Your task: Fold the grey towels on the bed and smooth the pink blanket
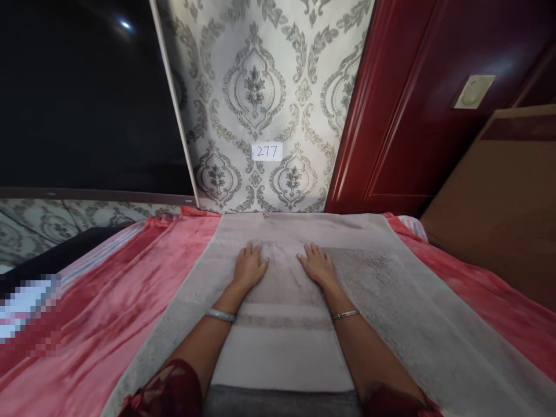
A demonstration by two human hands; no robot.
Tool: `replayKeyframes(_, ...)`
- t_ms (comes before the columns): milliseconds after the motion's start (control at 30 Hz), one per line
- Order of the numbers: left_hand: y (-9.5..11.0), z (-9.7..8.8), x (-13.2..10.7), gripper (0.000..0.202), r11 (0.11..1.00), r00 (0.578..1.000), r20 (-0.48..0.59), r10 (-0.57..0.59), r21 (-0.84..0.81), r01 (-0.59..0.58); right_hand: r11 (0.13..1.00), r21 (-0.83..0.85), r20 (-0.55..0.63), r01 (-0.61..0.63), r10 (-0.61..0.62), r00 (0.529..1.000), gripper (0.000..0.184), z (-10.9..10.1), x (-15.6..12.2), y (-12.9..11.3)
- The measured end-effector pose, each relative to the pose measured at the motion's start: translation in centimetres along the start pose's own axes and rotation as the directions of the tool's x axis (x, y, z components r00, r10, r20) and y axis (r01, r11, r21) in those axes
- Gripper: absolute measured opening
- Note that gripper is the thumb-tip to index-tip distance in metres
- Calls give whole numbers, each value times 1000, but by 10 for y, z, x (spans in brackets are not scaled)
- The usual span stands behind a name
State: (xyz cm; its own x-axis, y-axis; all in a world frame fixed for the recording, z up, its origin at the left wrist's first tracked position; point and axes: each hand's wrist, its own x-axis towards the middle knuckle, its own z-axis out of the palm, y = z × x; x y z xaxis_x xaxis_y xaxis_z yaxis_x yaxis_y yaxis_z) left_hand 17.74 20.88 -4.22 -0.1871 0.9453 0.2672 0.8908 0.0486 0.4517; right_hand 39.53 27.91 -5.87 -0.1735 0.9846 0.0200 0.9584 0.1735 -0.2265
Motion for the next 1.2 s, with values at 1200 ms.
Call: replayKeyframes(1200, -25, -40, -162, 47, 578, 970, 208, -127, -779, 243, 960, -50, 174, 274, -262, 949, 52, -31, 76, -13)
